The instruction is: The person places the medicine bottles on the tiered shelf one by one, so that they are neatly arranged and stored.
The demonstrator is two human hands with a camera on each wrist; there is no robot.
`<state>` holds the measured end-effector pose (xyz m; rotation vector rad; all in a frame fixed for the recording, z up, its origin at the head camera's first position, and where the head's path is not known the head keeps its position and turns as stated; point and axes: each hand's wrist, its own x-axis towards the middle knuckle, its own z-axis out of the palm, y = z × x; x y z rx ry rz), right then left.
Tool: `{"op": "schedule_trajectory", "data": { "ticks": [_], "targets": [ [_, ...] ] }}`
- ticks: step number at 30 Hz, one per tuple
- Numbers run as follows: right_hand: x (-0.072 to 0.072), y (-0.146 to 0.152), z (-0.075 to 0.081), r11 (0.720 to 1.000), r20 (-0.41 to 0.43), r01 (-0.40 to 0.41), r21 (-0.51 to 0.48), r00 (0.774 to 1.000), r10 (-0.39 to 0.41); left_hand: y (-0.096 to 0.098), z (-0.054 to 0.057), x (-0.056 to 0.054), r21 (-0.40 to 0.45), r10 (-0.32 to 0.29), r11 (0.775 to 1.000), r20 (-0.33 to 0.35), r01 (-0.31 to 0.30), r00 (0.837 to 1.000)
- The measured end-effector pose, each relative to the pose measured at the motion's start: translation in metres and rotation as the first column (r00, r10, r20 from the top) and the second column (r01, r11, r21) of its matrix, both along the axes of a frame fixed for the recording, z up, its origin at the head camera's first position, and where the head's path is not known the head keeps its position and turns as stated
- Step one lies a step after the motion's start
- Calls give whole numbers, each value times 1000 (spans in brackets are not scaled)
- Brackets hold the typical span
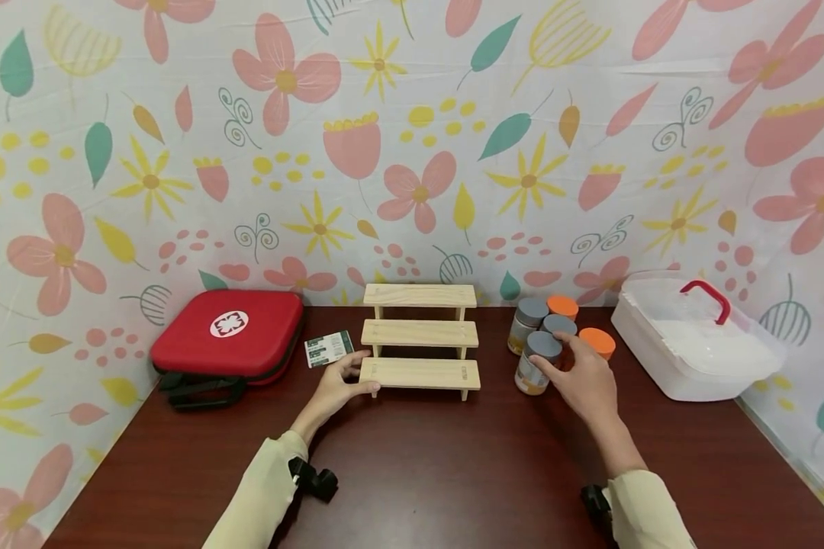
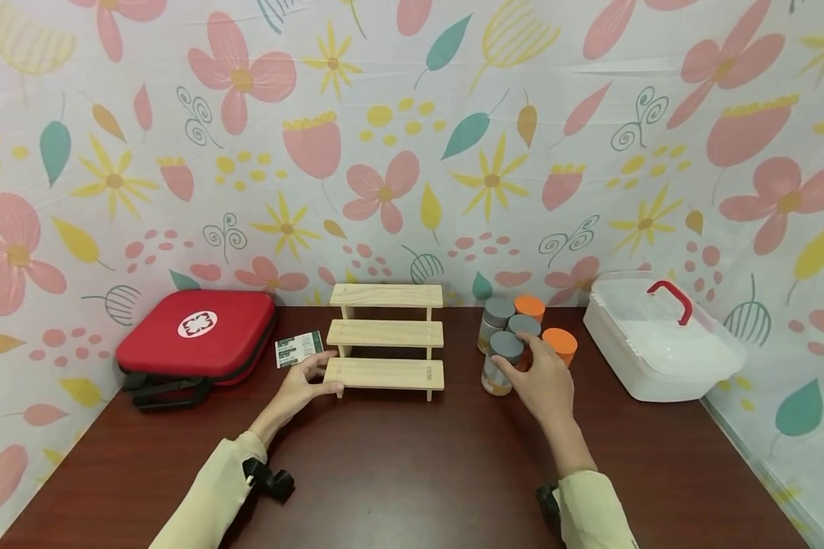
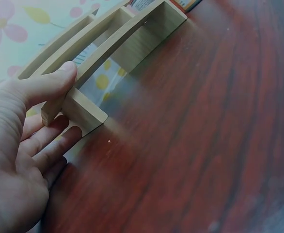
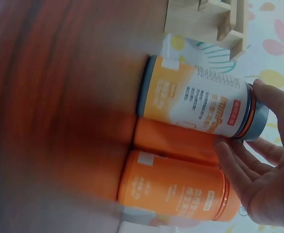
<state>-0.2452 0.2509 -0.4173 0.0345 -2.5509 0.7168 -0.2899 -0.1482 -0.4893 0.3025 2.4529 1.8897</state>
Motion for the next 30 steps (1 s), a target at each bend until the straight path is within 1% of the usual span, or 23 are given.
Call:
{"op": "schedule_trajectory", "data": {
  "ticks": [5, 9, 11, 14, 18, 20, 25, 30],
  "targets": [
    [0, -1, -3, 1000, -24, 5, -18, 1000, -5, 1, -3, -1, 8, -12, 1000, 0, 12, 1000],
    [0, -1, -4, 999, -45, 11, -36, 999, -13, 1, -1, -1, 17, -20, 1000, 9, 19, 1000],
    [0, -1, -4, 999, -65, 13, -44, 998, -16, 2, 3, 1, 18, -20, 1000, 15, 20, 1000],
    [-1, -2, -4, 998, -84, 17, -62, 996, -22, 2, 14, 7, 21, -24, 1000, 20, 24, 999],
    [-1, -2, -5, 993, -69, 27, -112, 997, -35, 3, 25, 16, 12, -29, 1000, 26, 29, 999],
    [-1, -3, -6, 990, -57, 26, -141, 998, -34, 3, 27, 17, 11, -29, 1000, 30, 29, 999],
    [-1, -5, -5, 981, -46, 5, -196, 999, -14, 2, 27, 18, 19, -29, 999, 26, 28, 999],
    [-1, -6, -4, 973, -46, 7, -232, 999, -18, 1, 26, 15, 16, -39, 999, 14, 38, 999]
  ]
}}
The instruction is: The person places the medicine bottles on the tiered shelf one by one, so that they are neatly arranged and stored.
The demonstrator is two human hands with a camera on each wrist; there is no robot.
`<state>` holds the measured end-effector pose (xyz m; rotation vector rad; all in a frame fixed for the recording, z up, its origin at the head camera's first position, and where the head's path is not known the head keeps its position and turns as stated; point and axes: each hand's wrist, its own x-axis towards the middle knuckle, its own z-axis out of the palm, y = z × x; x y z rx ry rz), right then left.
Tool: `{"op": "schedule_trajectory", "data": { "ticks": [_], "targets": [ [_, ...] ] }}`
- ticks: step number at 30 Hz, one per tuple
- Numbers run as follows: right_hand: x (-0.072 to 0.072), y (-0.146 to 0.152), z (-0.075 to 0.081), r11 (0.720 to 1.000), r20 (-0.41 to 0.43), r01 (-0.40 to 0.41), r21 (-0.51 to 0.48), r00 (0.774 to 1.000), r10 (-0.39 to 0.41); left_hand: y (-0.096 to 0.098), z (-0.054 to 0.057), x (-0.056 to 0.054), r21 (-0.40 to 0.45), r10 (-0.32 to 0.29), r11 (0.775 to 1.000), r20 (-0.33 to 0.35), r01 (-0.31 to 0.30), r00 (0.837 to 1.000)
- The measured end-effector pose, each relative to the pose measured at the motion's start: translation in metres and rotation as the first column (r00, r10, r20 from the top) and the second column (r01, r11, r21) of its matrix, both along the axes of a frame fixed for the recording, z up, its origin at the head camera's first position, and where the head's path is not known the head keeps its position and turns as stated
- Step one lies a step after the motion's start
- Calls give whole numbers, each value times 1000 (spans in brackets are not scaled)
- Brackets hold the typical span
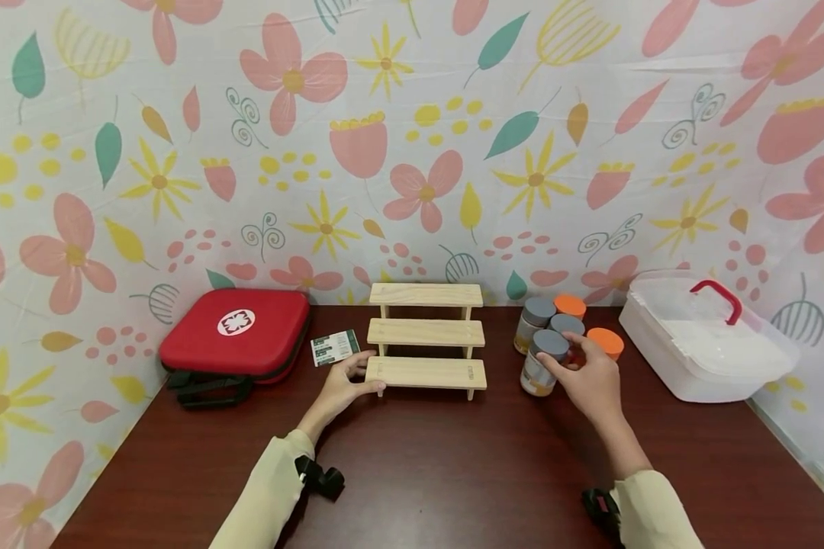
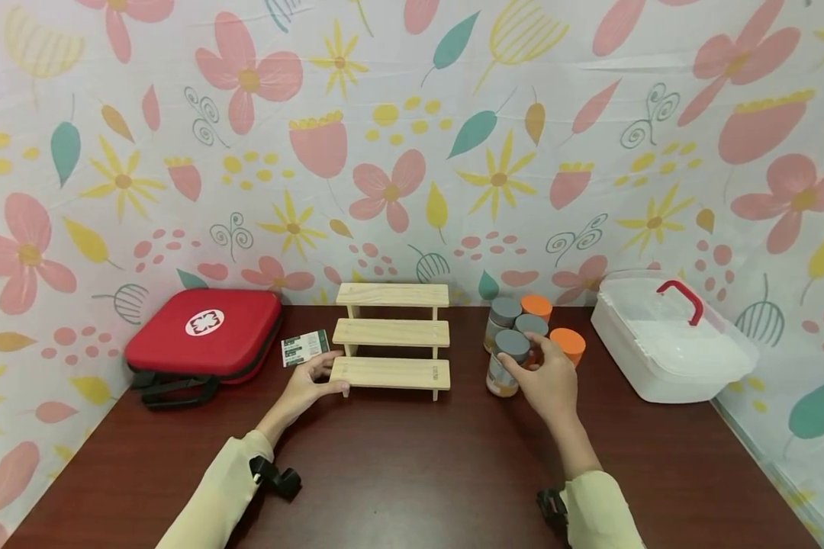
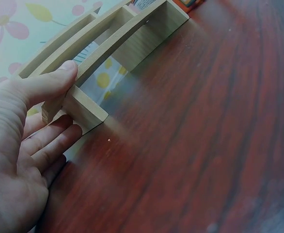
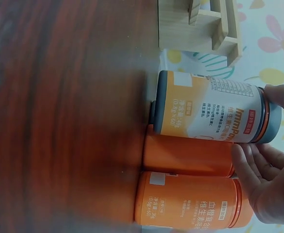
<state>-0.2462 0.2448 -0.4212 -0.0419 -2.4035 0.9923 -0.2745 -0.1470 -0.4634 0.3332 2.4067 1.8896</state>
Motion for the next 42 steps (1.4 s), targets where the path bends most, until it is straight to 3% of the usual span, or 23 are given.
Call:
{"op": "schedule_trajectory", "data": {
  "ticks": [10, 17, 34, 42],
  "targets": [
    [-2, -2, 1, 997, 29, 6, -74, 1000, -4, -1, 1, -1, 2, -6, 1000, 5, 6, 1000],
    [-3, -8, 0, 994, 47, 0, -107, 999, 6, -5, -29, -16, 3, 32, 999, -7, -32, 999],
    [-14, -29, 17, 973, -8, -8, -230, 1000, 7, -3, -31, -18, 3, 22, 1000, -32, -22, 999],
    [-23, -47, 29, 965, -10, -63, -254, 998, 63, -4, -28, -17, 3, 14, 1000, -21, -14, 1000]
  ]
}}
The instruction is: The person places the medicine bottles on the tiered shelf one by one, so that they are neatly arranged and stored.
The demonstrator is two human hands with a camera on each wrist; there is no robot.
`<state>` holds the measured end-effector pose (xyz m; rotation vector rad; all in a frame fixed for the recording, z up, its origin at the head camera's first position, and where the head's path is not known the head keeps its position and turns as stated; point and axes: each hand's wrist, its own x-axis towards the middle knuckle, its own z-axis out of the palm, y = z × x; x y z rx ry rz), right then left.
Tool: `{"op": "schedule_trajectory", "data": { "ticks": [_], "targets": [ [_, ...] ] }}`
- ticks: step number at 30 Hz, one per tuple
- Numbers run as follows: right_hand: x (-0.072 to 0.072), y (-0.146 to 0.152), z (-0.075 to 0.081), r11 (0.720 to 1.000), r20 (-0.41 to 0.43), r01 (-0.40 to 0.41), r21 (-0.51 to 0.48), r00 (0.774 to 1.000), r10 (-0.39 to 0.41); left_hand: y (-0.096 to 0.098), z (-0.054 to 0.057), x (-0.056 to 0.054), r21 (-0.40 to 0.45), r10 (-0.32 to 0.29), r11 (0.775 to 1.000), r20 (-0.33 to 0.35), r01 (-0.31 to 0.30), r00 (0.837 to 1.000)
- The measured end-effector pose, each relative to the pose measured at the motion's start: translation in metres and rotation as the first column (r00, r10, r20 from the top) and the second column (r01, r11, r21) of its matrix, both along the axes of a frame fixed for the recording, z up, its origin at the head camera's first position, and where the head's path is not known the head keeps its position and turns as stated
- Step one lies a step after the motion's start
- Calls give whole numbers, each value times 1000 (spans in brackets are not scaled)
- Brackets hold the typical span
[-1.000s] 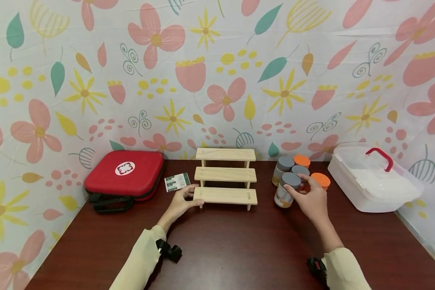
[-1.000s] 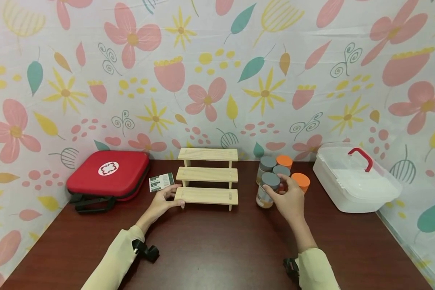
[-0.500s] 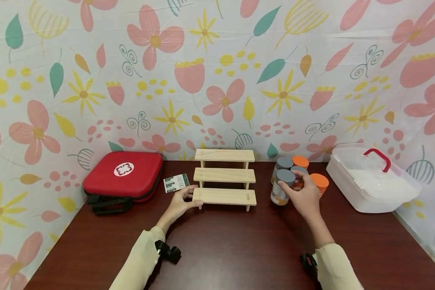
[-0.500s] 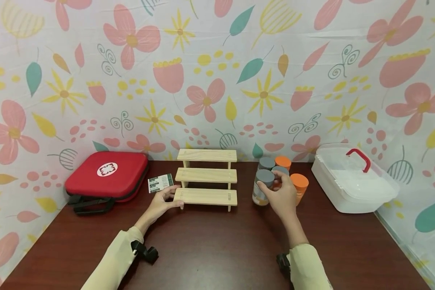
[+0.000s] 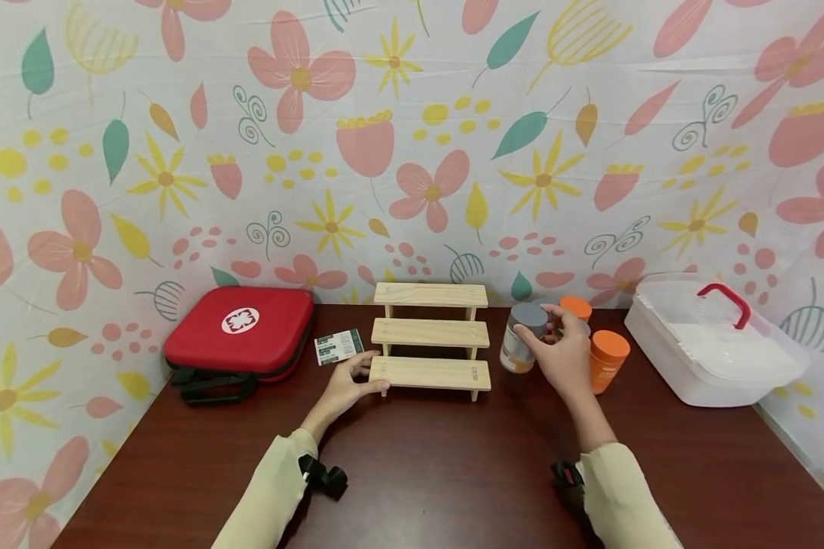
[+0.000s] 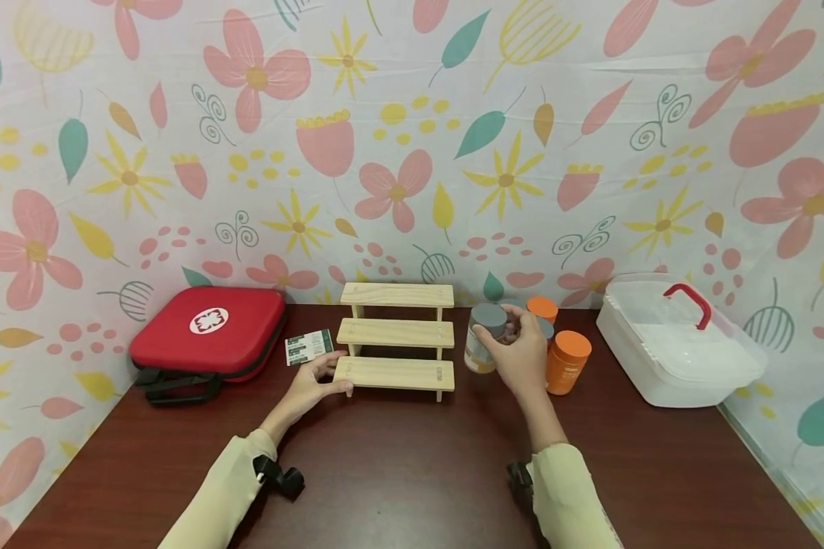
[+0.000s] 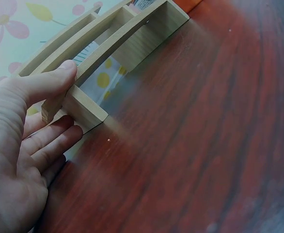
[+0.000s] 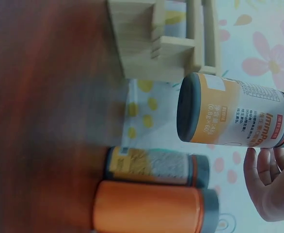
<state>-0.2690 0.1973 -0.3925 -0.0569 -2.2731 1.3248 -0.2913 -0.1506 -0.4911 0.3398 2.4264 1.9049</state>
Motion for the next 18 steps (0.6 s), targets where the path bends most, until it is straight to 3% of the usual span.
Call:
{"op": "schedule_trajectory", "data": {
  "ticks": [9, 18],
  "targets": [
    [-13, -22, 21, 998, -67, -57, -38, 996, 54, -1, 28, 16, -3, -23, 1000, 19, 23, 1000],
    [-31, -42, 40, 992, -154, -108, -61, 983, 98, 1, 30, 18, -9, -31, 999, 14, 32, 999]
  ]
}}
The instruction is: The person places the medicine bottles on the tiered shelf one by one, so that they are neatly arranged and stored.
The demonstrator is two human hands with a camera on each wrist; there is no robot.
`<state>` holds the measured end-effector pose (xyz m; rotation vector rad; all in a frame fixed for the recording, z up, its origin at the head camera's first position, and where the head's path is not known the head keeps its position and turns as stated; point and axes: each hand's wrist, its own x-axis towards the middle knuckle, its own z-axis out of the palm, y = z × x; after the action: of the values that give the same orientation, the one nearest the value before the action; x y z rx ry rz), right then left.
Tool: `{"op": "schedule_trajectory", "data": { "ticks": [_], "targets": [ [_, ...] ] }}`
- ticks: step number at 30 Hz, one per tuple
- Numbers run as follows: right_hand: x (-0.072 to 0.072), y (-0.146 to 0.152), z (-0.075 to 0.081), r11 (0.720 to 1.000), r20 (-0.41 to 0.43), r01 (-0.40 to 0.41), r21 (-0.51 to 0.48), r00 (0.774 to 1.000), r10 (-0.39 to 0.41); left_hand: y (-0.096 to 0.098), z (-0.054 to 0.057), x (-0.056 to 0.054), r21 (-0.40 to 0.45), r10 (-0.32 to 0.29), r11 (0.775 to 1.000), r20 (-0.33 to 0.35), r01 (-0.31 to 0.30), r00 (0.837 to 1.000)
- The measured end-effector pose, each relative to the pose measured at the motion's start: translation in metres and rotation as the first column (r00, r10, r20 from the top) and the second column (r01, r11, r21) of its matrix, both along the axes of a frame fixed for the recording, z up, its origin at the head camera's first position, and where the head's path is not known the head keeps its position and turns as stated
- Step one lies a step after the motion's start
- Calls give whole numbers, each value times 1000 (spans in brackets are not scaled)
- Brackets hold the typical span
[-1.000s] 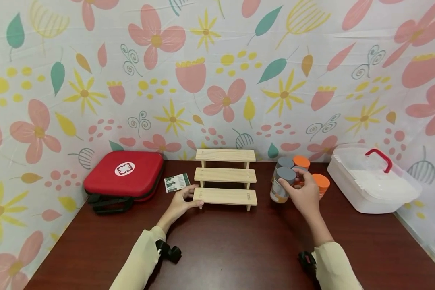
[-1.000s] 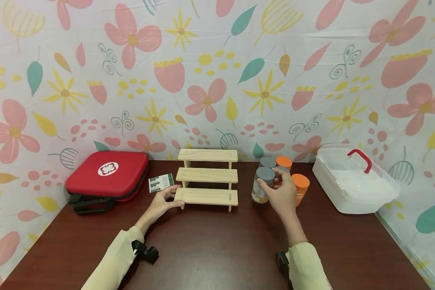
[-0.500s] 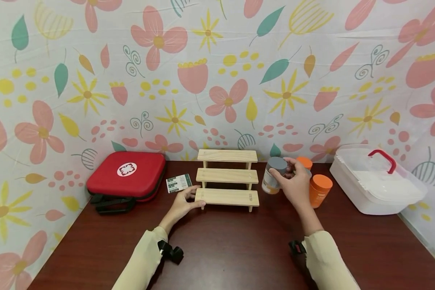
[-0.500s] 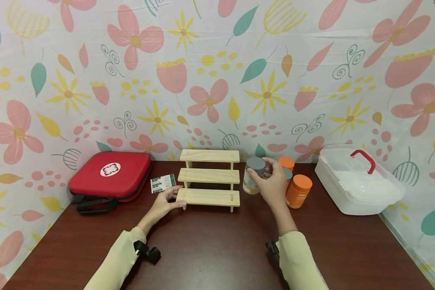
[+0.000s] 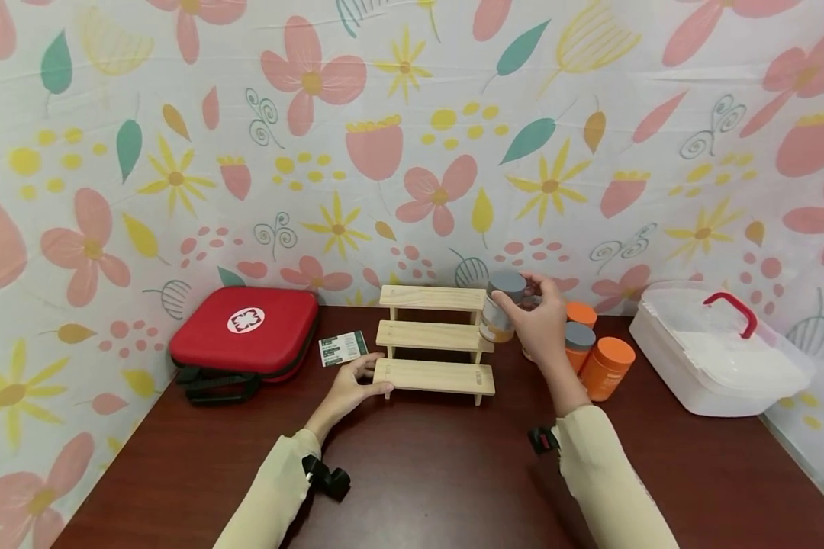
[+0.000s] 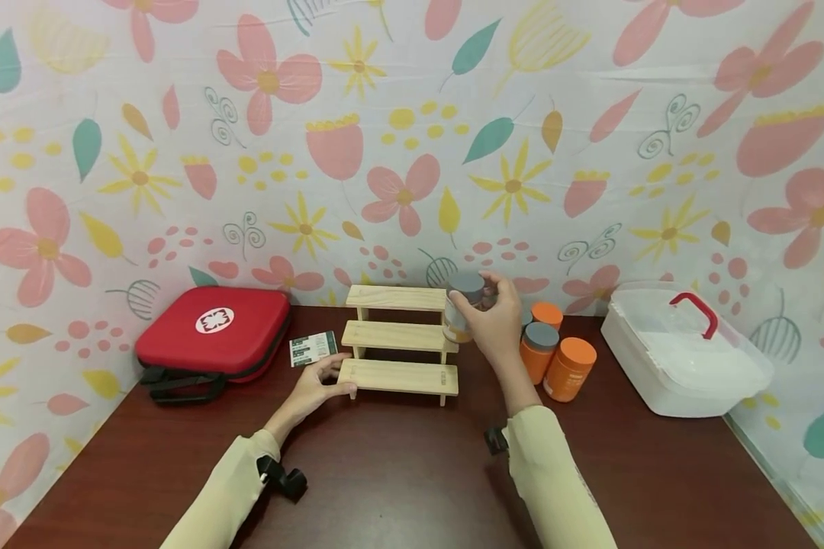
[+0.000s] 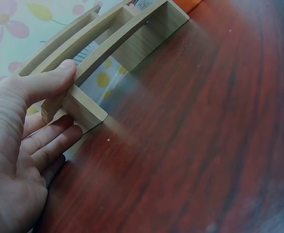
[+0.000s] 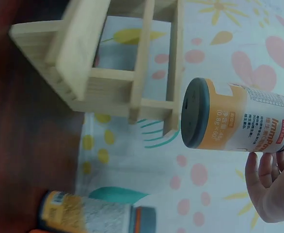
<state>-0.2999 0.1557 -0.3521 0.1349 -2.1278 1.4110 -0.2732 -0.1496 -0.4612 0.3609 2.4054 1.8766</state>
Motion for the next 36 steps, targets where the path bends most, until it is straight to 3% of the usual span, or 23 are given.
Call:
{"op": "schedule_trajectory", "data": {
  "ticks": [7, 14, 21, 36],
  "targets": [
    [-20, -17, 21, 998, 67, -58, -6, 996, 58, 0, -3, -1, 11, 0, 1000, -5, 1, 1000],
    [-43, -38, 37, 994, 53, -107, 33, 993, 105, 0, -2, 0, 4, -15, 1000, -18, 15, 1000],
    [-56, -65, 41, 988, 66, -151, 39, 987, 148, 0, 1, 2, 21, -4, 1000, -15, 5, 1000],
    [-69, -106, 28, 978, 105, -206, -36, 972, 208, 2, -3, 1, 5, 7, 1000, -25, -7, 1000]
  ]
}}
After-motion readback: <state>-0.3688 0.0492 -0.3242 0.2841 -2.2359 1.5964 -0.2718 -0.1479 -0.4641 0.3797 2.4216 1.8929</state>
